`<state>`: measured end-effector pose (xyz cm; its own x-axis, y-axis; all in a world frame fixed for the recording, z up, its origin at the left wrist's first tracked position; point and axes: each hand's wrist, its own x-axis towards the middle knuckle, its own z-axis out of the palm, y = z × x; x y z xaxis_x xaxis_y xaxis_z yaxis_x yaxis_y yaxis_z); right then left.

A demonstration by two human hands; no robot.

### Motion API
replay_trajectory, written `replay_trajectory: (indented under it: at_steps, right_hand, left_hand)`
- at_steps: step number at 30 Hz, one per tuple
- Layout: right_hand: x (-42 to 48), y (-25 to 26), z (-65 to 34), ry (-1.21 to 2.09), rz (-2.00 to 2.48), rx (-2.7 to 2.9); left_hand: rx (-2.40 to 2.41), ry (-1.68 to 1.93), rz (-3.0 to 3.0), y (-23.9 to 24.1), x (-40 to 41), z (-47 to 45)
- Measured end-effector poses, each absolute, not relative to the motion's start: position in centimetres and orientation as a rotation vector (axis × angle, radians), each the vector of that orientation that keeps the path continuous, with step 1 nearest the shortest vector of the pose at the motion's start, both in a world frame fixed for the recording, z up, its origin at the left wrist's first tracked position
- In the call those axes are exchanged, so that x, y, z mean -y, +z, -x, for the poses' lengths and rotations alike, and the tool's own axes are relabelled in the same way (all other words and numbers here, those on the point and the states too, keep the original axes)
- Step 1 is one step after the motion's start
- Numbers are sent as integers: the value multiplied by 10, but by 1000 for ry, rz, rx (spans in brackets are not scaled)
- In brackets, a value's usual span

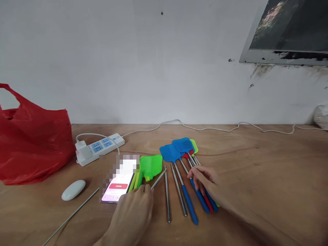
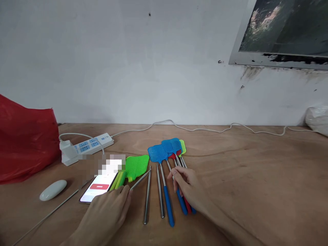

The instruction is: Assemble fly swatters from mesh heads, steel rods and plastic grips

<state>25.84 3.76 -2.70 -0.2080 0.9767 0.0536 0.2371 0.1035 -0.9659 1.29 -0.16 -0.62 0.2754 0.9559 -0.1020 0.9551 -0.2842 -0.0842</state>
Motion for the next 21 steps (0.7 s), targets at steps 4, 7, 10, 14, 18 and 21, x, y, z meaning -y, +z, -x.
replay_trajectory:
  at_steps: [4, 7, 10, 14, 18, 21]
  right_hand:
    - [-39, -23, -253, 1131, 1216, 1671]
    - [-44, -23, -251, 1103, 1205, 1711]
    - [-49, -27, -252, 1082, 1201, 1722]
    - [-52, -36, -254, 1040, 1216, 1702]
    - [-49, -39, -254, 960, 1225, 1734]
    - [-46, -36, -255, 846, 1244, 1832]
  left_hand:
    - [1833, 300, 2496, -6, 7, -19]
    - [1825, 274, 2535, -11, 4, -23]
    - [1820, 194, 2591, -16, -2, -26]
    - [1778, 115, 2660, -17, -11, -30]
    - [1731, 16, 2738, -15, -15, -29]
    - [1635, -144, 2845, -17, -16, -26]
